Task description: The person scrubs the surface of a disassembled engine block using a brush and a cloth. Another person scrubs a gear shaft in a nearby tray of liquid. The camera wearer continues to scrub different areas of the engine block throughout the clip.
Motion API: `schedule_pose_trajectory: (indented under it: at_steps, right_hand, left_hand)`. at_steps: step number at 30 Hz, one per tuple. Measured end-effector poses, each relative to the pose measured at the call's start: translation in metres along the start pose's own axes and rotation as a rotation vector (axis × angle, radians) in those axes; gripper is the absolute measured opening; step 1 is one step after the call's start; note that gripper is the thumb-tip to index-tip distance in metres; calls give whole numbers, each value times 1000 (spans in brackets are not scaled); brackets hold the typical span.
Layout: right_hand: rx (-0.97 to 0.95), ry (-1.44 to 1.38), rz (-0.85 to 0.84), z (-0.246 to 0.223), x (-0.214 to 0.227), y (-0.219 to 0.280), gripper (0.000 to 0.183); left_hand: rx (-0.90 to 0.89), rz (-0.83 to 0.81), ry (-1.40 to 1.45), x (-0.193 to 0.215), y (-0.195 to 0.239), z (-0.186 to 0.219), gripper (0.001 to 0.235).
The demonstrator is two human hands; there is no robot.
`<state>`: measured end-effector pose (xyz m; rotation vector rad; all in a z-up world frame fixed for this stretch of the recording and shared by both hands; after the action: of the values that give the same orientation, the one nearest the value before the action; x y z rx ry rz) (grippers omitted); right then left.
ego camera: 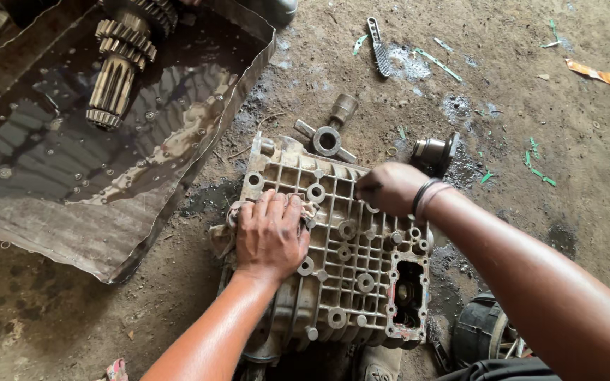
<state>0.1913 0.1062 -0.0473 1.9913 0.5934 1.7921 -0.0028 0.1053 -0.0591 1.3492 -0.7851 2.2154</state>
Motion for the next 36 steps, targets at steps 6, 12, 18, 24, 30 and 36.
schedule_pose_trajectory:
  at_steps: [6, 12, 18, 24, 30, 36]
  right_hand:
    - [25, 21, 84, 0, 6, 4, 22]
    - [-123, 56, 93, 15, 6, 3, 25]
    - [-205, 47, 12, 21, 3, 3, 29]
    - [-158, 133, 106, 6, 11, 12, 36]
    - [-100, -10, 80, -13, 4, 15, 27]
    - [-146, -1, 23, -10, 4, 19, 34]
  left_hand:
    - [2, 3, 16, 1, -1, -1, 54]
    - [6, 2, 17, 3, -2, 0, 55]
    - [4, 16, 17, 6, -1, 2, 56]
    - [8, -18, 26, 2, -2, 0, 56]
    - [6, 13, 41, 3, -2, 0, 55]
    - [0, 18, 33, 6, -2, 1, 56]
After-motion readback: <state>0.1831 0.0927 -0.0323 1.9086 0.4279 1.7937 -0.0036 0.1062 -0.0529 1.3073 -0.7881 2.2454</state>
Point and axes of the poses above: each hand's wrist, its own y-axis away from the middle knuckle, its own x-axis out of the back of the hand, z = x × y, the point moved 10 cm from there along -y, towards the middle knuckle, and after that the axes turned 1 degree about x, right-handed, at the moved point
